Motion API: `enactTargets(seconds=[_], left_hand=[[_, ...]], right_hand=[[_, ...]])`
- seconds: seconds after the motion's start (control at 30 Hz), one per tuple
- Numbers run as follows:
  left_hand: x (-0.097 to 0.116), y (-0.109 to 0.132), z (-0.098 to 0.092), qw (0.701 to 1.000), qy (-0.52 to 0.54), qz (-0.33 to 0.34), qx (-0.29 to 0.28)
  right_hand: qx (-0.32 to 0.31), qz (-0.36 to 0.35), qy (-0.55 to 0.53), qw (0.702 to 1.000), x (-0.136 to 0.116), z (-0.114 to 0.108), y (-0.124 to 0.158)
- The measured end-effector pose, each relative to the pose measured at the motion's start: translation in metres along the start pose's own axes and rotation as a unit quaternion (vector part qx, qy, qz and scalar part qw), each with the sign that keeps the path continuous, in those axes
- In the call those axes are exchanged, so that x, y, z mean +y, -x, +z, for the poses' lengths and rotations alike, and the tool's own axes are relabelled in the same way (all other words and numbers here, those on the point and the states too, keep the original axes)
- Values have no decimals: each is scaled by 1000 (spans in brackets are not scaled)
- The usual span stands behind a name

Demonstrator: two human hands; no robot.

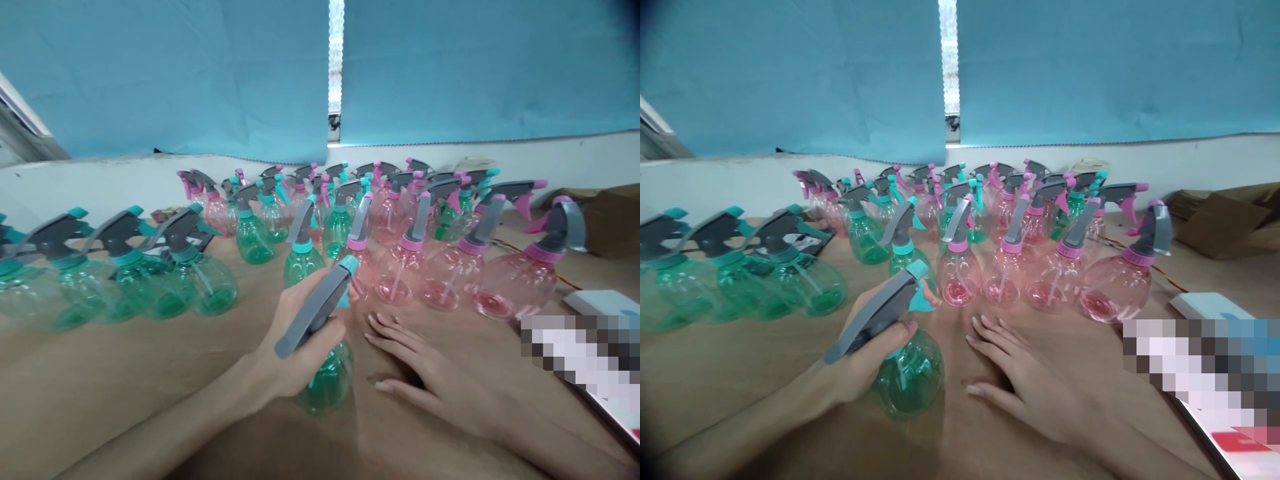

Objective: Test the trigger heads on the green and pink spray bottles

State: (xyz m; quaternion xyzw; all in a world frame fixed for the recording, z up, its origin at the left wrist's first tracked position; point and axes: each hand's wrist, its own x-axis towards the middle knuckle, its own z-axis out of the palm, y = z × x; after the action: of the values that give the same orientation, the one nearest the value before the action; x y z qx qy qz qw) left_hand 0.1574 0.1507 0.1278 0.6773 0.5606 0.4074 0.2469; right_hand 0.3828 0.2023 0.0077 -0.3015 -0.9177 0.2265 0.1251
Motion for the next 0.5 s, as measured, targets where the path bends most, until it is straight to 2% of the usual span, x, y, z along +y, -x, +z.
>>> enactTargets(seconds=[0.2, 0.5], left_hand=[[0, 2, 7, 999, 30, 8, 26], [-5, 0, 7, 999, 34, 14, 21]], right_hand=[[2, 1, -5, 1000, 1, 1, 0], [9, -2, -9, 1000, 0, 1, 1]])
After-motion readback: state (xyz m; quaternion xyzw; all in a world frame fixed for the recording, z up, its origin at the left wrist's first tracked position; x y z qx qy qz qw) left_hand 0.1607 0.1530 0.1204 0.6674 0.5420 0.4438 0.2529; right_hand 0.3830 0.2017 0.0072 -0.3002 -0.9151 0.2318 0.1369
